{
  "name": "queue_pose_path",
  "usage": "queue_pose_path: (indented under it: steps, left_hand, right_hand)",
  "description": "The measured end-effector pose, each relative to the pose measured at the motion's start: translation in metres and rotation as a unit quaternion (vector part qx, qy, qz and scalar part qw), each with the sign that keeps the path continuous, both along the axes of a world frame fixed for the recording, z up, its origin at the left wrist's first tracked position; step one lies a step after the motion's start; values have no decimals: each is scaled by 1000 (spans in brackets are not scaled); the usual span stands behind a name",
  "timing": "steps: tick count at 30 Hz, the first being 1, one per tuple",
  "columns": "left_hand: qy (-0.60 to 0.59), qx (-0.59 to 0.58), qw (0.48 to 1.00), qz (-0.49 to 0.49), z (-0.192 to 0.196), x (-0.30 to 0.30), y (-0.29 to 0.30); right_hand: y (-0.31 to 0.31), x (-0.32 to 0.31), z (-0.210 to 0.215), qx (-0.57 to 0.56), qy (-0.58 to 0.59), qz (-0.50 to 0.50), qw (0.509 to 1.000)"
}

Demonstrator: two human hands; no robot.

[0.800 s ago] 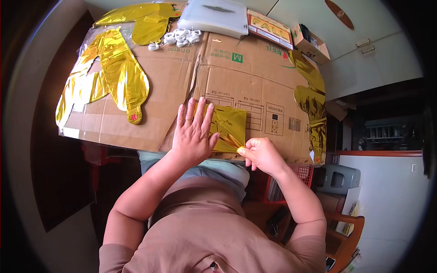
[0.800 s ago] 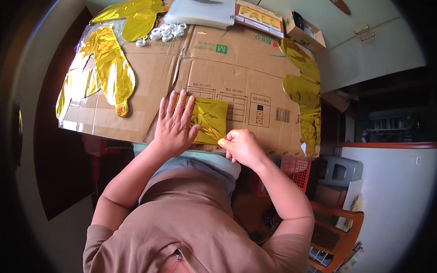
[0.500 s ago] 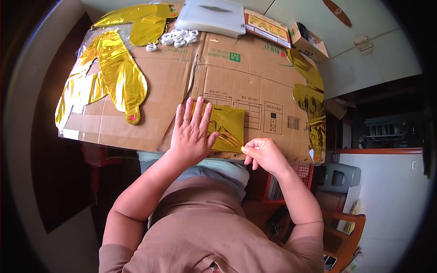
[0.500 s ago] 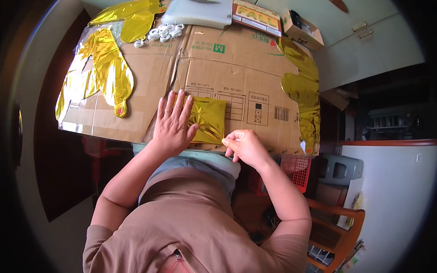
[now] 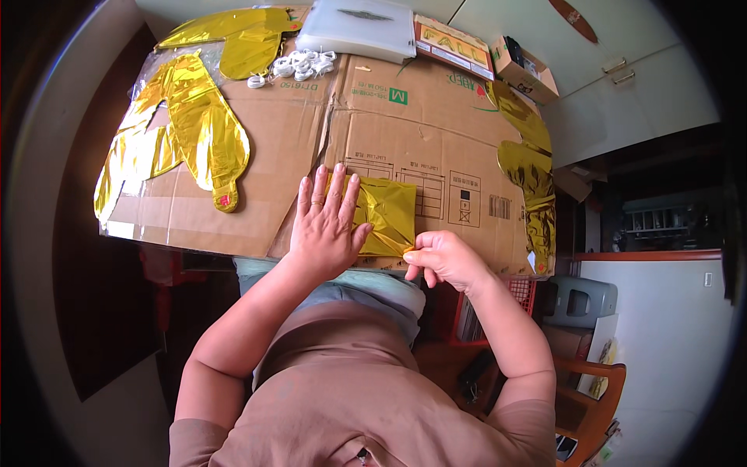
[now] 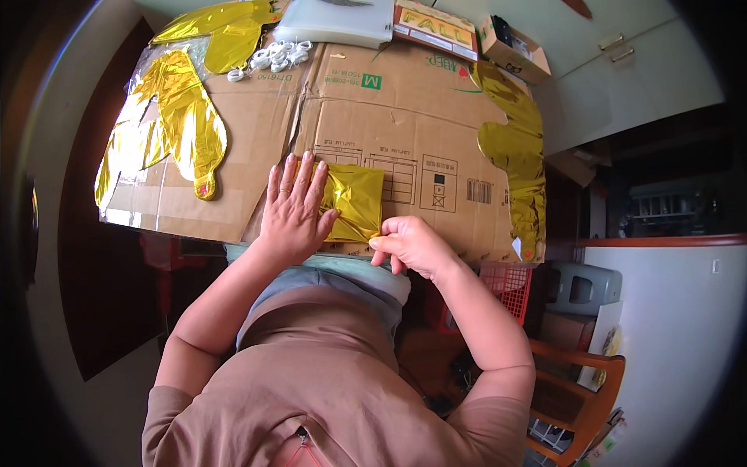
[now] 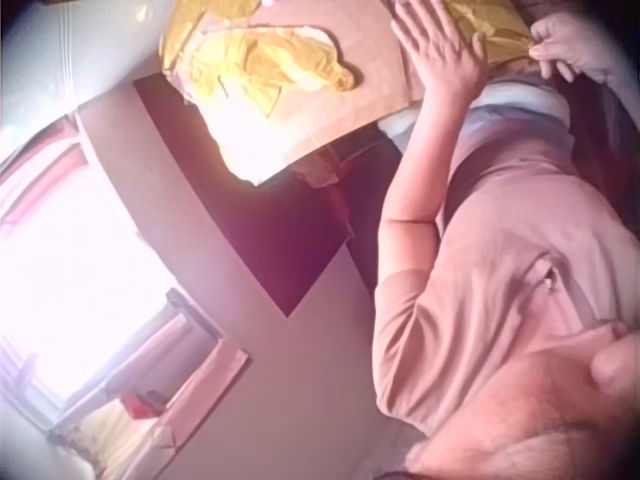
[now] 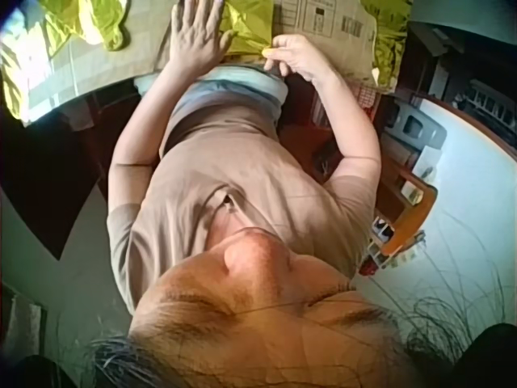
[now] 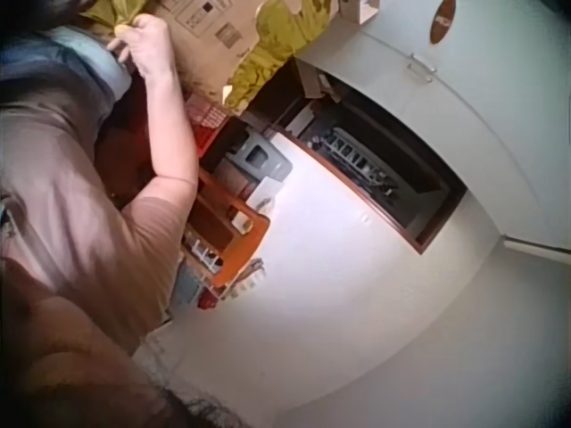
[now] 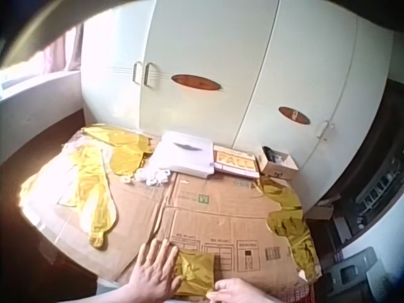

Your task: Folding gold balloons and placing them into protective paper sleeves and plastic packaging.

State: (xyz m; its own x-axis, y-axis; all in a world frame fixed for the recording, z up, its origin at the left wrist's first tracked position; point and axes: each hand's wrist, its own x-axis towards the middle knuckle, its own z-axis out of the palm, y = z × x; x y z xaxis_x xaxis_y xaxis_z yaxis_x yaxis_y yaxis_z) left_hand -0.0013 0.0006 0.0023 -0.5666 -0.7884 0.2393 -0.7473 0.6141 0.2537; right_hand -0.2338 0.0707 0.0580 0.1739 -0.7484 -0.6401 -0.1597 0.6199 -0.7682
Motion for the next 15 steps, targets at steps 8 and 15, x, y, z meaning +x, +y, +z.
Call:
queue_pose_path:
  steps: [8,15]
  left_hand:
    - [4,-3,1000,-2,-3,1,0]
    - [1,1,1000,-3,-1,1,0]
  right_hand:
    - [4,9,-1,-36,128,-7,991]
    - [9,6,-1,-43,92,-39,994]
